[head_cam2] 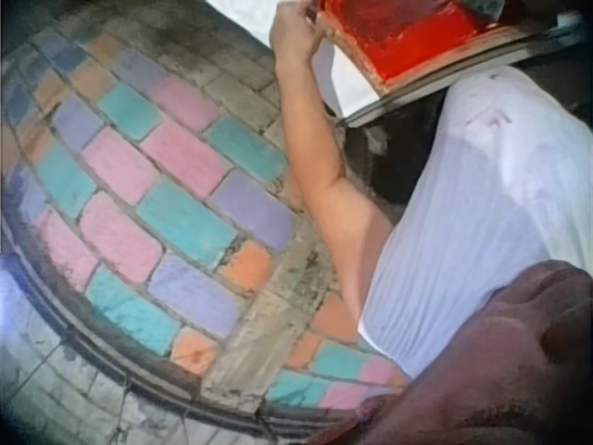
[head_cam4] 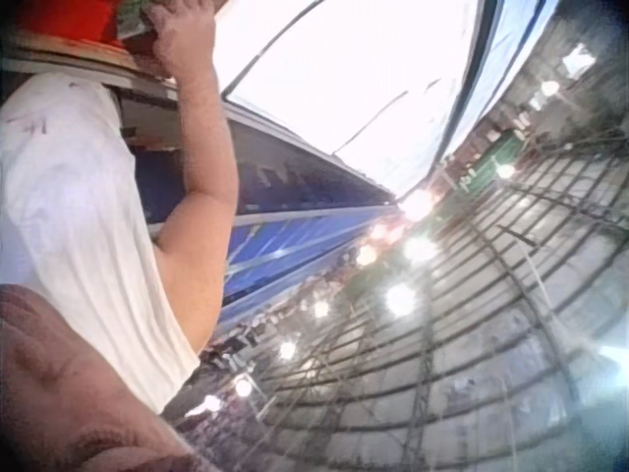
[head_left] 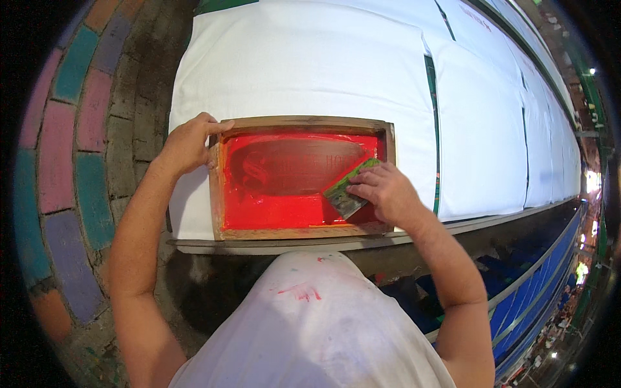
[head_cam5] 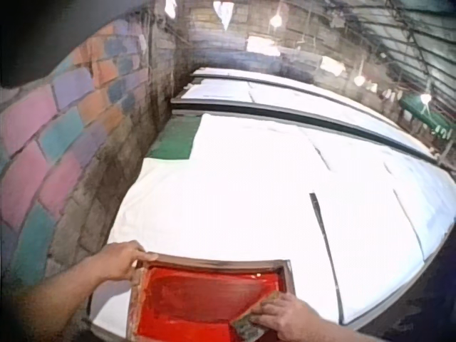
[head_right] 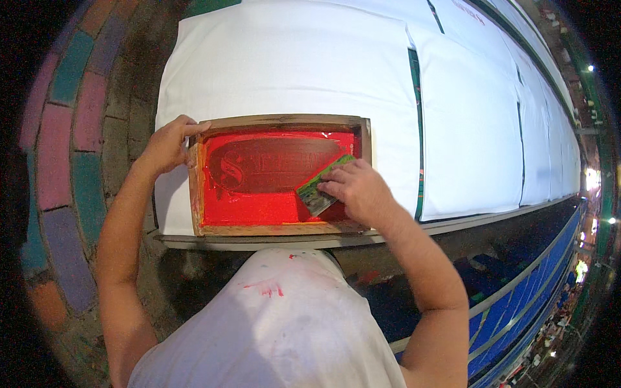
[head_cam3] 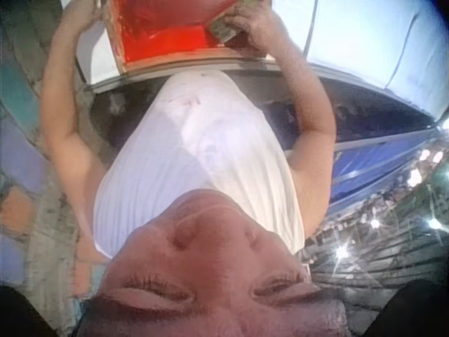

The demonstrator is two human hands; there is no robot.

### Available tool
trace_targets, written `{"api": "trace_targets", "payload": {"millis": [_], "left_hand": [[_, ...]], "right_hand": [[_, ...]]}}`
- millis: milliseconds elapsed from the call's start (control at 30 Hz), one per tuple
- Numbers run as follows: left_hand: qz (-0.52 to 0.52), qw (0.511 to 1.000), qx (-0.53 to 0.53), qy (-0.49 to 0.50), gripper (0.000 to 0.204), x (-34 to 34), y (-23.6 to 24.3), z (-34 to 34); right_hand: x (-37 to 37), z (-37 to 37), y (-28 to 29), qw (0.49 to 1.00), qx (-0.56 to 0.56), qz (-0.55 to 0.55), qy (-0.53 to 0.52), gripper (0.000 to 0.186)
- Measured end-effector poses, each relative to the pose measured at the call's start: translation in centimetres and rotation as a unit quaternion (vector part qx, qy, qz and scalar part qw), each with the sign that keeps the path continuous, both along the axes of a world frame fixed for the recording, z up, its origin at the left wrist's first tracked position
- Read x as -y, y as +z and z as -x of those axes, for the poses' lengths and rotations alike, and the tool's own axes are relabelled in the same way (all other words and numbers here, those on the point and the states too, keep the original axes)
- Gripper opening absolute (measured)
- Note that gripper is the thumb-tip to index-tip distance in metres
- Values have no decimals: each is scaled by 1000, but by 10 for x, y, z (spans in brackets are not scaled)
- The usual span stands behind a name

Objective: The person uses a wooden screen-printing frame with red ink to print a logo onto white fabric laid out on a long table. They repeatedly spread ink across the screen with a squeegee, lift the frame, and move to the next fabric section to continue printing.

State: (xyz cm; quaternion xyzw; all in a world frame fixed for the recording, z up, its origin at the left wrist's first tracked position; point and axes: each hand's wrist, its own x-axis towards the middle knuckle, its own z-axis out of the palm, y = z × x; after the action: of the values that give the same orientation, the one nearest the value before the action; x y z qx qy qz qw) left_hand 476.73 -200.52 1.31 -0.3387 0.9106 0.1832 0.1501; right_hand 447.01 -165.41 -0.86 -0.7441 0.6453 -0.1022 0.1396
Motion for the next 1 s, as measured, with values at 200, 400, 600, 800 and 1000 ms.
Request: {"api": "trace_targets", "payload": {"millis": [200, 400, 600, 800, 1000], "left_hand": [[-10, 1000, 7, -2, 96, 6, 0, -8], [14, 995, -30, -90, 90, 30, -17, -15], [61, 969, -109, -215, 94, 109, -98, -38], [-4, 976, -118, -183, 65, 74, -59, -6], [-194, 942, -148, -230, 49, 62, -24, -6]], "right_hand": [[-35, -72, -6, 991, -15, 56, -121, 42], [-51, -109, -5, 980, -4, 47, -192, 38], [-45, -123, -21, 973, -59, 57, -217, 12], [-41, -203, -4, 939, -105, 122, -304, 16], [-96, -323, -14, 897, -20, 171, -408, 32]]}}
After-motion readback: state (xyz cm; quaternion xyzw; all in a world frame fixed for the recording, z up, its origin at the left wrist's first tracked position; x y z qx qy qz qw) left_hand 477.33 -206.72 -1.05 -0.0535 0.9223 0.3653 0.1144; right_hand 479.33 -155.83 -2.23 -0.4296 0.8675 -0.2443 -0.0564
